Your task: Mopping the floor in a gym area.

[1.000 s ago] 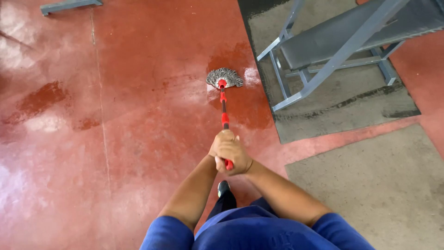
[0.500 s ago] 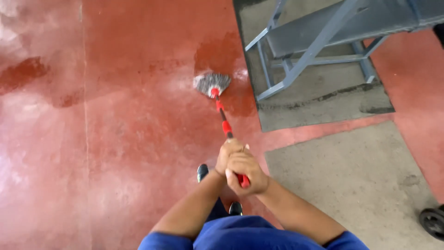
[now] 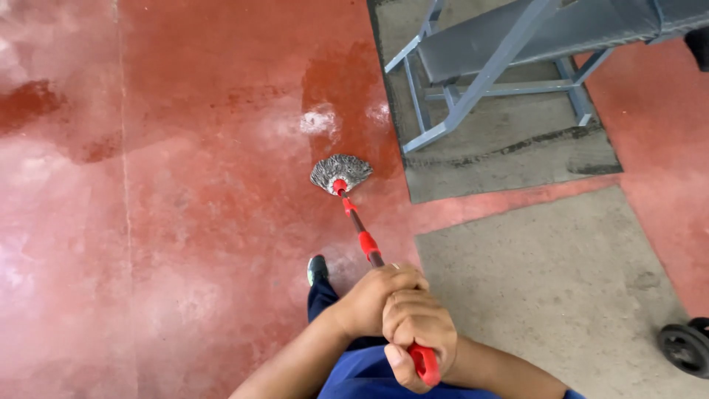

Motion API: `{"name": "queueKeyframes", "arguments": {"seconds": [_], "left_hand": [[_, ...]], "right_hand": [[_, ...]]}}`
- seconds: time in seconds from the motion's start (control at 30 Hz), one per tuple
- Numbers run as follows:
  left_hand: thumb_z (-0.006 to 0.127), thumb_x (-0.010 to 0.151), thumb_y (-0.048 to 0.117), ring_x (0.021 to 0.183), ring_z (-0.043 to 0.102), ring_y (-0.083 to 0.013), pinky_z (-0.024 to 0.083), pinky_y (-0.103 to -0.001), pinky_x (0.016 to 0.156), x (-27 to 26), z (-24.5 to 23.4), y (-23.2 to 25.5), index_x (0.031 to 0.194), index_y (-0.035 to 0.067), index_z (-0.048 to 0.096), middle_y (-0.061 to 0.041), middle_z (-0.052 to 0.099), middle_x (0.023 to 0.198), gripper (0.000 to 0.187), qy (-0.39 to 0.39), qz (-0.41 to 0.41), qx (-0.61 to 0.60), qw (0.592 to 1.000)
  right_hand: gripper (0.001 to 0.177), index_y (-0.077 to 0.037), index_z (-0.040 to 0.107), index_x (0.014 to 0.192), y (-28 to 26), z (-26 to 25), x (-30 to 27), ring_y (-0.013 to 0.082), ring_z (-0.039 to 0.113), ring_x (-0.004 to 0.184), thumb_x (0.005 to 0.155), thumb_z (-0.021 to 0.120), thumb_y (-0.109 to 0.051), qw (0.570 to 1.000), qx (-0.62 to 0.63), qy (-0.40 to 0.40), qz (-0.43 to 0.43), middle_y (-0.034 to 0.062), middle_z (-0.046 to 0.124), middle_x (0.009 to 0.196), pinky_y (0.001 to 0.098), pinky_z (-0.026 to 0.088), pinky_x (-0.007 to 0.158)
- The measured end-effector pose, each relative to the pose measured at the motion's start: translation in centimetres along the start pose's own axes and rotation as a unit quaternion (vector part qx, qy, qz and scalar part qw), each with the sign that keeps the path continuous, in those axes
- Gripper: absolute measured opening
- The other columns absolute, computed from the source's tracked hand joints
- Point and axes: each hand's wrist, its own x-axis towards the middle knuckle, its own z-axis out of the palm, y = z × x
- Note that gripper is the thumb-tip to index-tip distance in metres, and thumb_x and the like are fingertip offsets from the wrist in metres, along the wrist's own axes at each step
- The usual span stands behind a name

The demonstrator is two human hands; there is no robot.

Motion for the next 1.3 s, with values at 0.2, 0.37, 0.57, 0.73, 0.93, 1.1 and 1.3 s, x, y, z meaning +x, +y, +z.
{"name": "queueKeyframes", "arguments": {"seconds": [0.2, 0.37, 0.57, 0.73, 0.93, 1.1, 1.3], "left_hand": [[0.077, 0.085, 0.006, 0.056, 0.053, -0.0210, 0.047, -0.033, 0.058, -0.2, 0.5, -7.9, 0.071, 0.009, 0.052, -0.003, 0.057, 0.065, 0.029, 0.208, 0.088, 0.028, 0.974], [0.056, 0.089, 0.012, 0.065, 0.050, -0.0194, 0.044, -0.034, 0.061, -1.2, -1.2, -20.8, 0.078, 0.007, 0.056, -0.004, 0.055, 0.075, 0.012, 0.198, 0.062, 0.022, 0.978], [0.056, 0.082, 0.011, 0.061, 0.049, -0.0134, 0.045, -0.028, 0.059, 2.6, -10.0, -32.5, 0.060, 0.003, 0.061, -0.004, 0.057, 0.061, 0.024, 0.241, -0.267, -0.343, 0.868], [0.057, 0.098, 0.023, 0.071, 0.059, -0.0301, 0.048, -0.041, 0.069, -2.0, -13.5, -40.1, 0.078, 0.016, 0.060, -0.006, 0.058, 0.073, 0.022, 0.106, 0.026, 0.125, 0.986], [0.064, 0.089, 0.022, 0.068, 0.059, -0.0272, 0.048, -0.039, 0.071, 3.2, -16.6, -12.9, 0.082, 0.011, 0.066, -0.005, 0.061, 0.074, 0.013, 0.158, 0.030, 0.132, 0.978], [0.068, 0.076, 0.011, 0.062, 0.049, -0.0268, 0.044, -0.037, 0.066, 7.5, -18.8, -6.7, 0.073, 0.008, 0.058, -0.007, 0.056, 0.067, 0.011, 0.173, 0.030, 0.116, 0.978], [0.067, 0.082, 0.003, 0.060, 0.051, -0.0303, 0.045, -0.040, 0.063, 8.0, -18.2, -11.3, 0.073, 0.004, 0.052, -0.011, 0.053, 0.069, 0.017, 0.226, 0.159, 0.053, 0.960]], "right_hand": [[0.016, -0.010, 0.048, 0.072, 4.9, 1.4, 1.5, 0.0184, 0.052, 0.054, 0.072, 0.061, 0.000, 0.999, 0.005, 0.001, -0.040, 0.0041, 0.059, 0.068, 0.0305, 0.050, 0.061], [0.014, -0.014, 0.042, 0.062, 15.5, 3.9, 2.0, 0.0185, 0.041, 0.049, 0.067, 0.052, -0.006, 0.977, -0.032, 0.117, -0.176, 0.0037, 0.050, 0.060, 0.0329, 0.040, 0.063], [0.013, -0.005, 0.054, 0.077, 25.7, 3.9, 4.9, 0.0266, 0.049, 0.064, 0.081, 0.058, 0.007, 0.987, -0.154, 0.019, -0.043, 0.0103, 0.057, 0.076, 0.0342, 0.045, 0.067], [0.026, -0.002, 0.056, 0.069, 28.6, 7.4, 5.9, 0.0345, 0.056, 0.059, 0.091, 0.067, -0.010, 0.981, -0.160, 0.052, -0.097, 0.0156, 0.057, 0.072, 0.0415, 0.049, 0.055], [0.026, -0.008, 0.047, 0.065, 13.9, 5.0, 16.2, 0.0271, 0.050, 0.051, 0.081, 0.066, 0.001, 0.999, -0.014, -0.040, -0.004, 0.0081, 0.053, 0.062, 0.0345, 0.045, 0.052], [0.020, -0.012, 0.045, 0.073, 10.8, 2.8, 21.3, 0.0146, 0.052, 0.055, 0.072, 0.063, -0.002, 0.998, 0.042, -0.032, 0.024, 0.0005, 0.056, 0.064, 0.0247, 0.046, 0.053], [0.018, -0.012, 0.045, 0.078, 12.9, 2.7, 21.5, 0.0140, 0.053, 0.050, 0.074, 0.060, -0.004, 1.000, 0.006, -0.013, -0.024, -0.0006, 0.058, 0.064, 0.0312, 0.053, 0.060]]}}
